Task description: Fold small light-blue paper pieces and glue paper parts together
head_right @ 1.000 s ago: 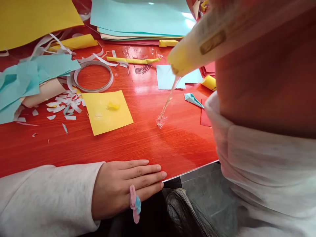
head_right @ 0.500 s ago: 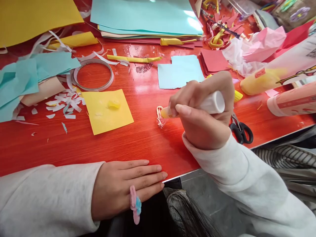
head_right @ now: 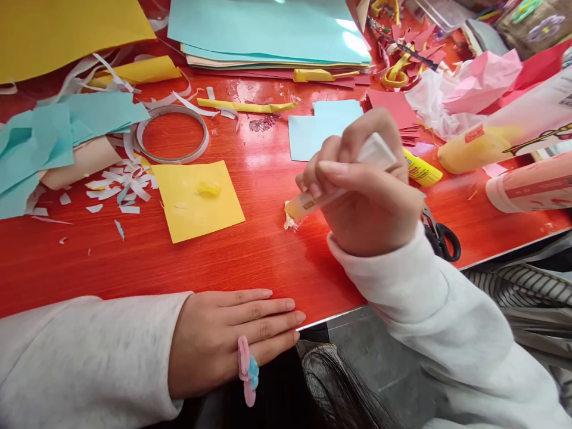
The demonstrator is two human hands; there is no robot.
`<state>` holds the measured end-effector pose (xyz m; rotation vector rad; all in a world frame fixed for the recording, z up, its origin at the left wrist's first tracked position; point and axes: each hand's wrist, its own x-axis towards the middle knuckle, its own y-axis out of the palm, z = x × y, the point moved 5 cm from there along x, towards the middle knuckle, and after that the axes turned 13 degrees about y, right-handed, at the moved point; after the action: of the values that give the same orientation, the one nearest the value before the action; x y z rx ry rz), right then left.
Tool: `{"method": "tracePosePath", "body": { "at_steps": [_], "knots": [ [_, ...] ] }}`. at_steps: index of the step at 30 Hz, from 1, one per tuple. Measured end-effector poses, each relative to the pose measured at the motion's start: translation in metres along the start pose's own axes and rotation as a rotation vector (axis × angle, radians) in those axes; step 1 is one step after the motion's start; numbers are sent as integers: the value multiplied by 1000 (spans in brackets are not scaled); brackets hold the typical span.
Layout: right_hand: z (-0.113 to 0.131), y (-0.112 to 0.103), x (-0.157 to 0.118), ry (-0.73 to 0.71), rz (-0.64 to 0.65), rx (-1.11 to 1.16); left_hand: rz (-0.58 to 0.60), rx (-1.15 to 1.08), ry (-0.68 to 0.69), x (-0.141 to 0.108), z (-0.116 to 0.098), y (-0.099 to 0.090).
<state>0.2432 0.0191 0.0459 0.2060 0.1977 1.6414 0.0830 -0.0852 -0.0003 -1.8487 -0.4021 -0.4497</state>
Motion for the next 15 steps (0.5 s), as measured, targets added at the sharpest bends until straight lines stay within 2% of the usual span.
{"method": "tracePosePath", "body": {
  "at_steps": [4, 9, 12, 15],
  "knots": [
    [-12, -2, 9, -68, -2, -44, -22, 3, -5, 0, 0, 0],
    [-19, 3, 2, -188, 86, -138, -39, -5, -19, 0, 0, 1],
    [-23, 11, -6, -177, 120, -306, -29, -5, -21, 1, 0, 1],
    [-14, 12, -15, -159, 51, -326, -25, -13, -31, 1, 0, 1]
  ]
}}
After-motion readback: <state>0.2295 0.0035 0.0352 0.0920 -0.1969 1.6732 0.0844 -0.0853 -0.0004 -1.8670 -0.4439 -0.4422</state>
